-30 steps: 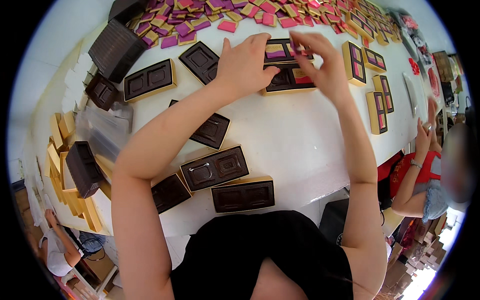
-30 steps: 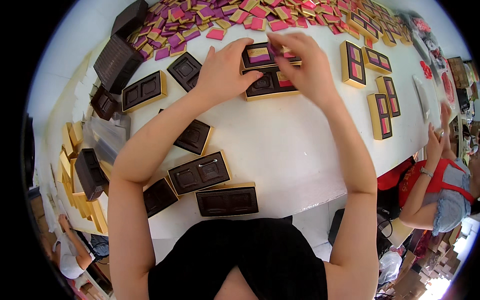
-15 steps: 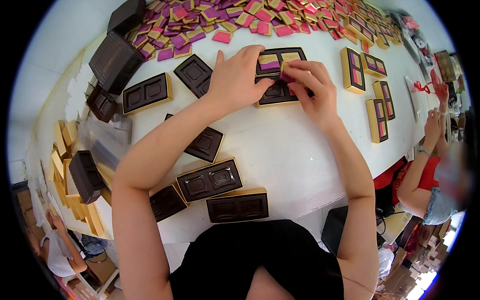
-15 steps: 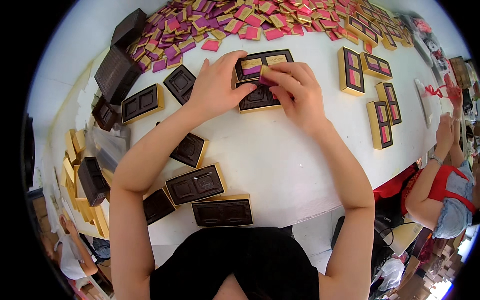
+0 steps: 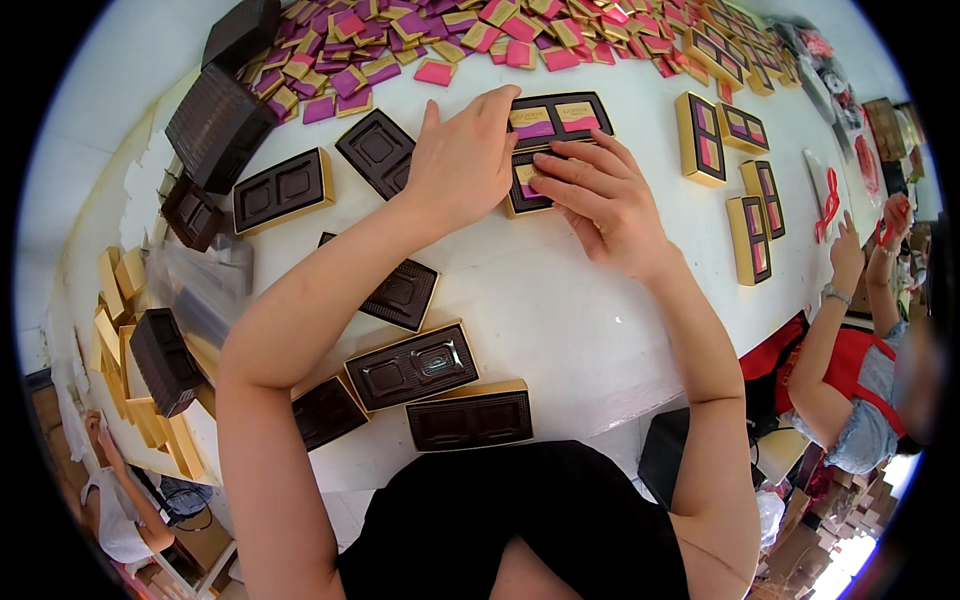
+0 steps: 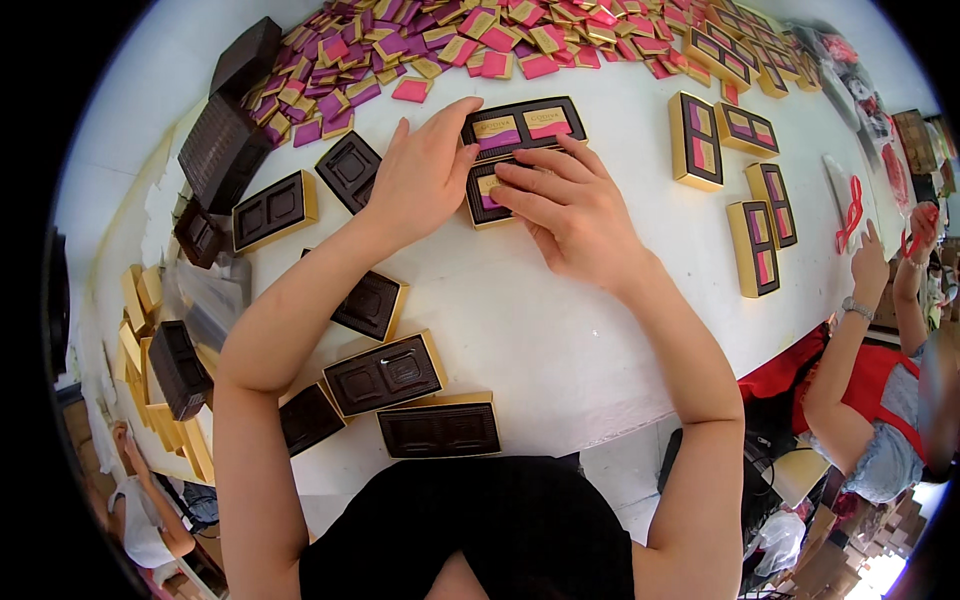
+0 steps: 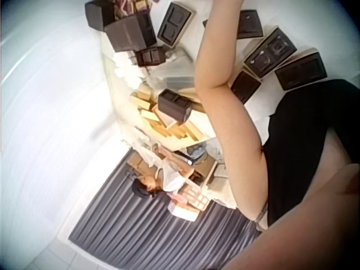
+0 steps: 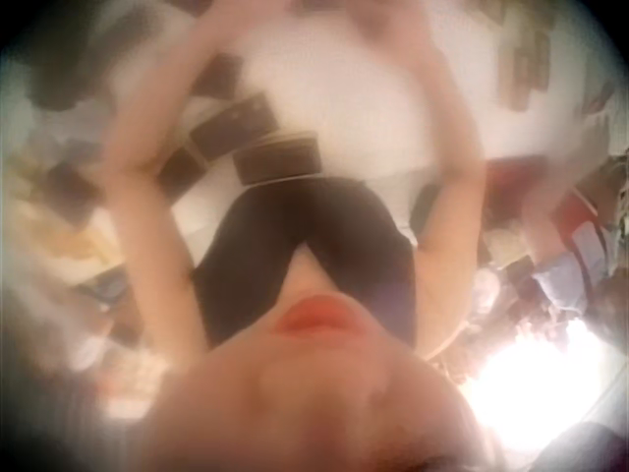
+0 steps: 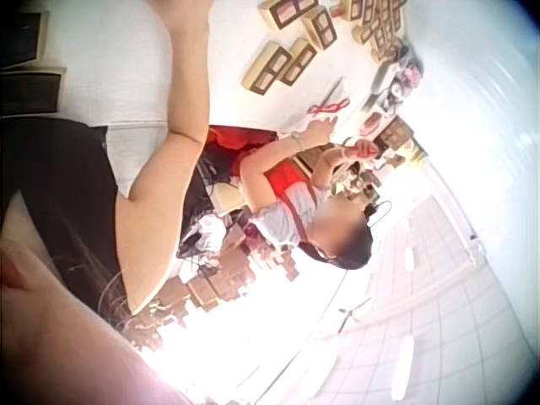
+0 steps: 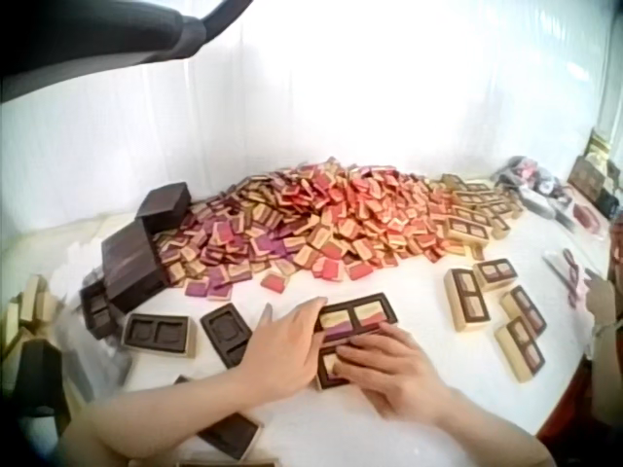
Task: The person assembles cosmetic compacts by placing dark brown plastic inserts into gold-colored rectangular trays. They then place small pink and purple rectangular inserts into the compartments of the dark brown inserts. The person also folds white cardboard boxes and places the assembled compacts inside them.
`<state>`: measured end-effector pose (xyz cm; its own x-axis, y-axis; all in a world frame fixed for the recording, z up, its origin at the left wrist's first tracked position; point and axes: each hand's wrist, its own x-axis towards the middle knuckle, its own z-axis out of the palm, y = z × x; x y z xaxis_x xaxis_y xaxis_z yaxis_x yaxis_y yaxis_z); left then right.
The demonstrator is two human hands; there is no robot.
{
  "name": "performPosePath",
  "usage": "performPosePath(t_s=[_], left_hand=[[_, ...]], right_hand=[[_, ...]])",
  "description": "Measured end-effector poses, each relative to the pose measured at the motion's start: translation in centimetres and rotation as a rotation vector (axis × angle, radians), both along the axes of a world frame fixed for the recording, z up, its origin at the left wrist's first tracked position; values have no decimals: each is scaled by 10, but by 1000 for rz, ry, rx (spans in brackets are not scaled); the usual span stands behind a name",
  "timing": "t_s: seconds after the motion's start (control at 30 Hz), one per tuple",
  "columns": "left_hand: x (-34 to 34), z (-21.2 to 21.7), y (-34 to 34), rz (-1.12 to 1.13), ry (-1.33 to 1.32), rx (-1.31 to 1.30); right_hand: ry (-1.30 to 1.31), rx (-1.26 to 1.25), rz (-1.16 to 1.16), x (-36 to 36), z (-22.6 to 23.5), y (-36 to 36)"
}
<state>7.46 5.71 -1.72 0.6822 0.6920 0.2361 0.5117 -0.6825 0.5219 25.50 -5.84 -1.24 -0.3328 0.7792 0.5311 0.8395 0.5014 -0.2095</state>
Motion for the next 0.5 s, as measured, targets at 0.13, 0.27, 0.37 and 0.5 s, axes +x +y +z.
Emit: performPosePath(t_s=[0.13, 0.27, 0.37, 0.5], left_hand=[[1, 0, 1, -10, 6, -7], [0, -1, 0, -10, -5, 8], [0, -3, -1, -6, -10, 19], [0, 3, -1, 2, 12, -19]], right_hand=[[-5, -32, -16, -11, -1, -6], [-116, -89, -45, -14, 11, -8], [-112, -129, -102, -13, 17, -10], [391, -74, -15, 17, 23, -1]])
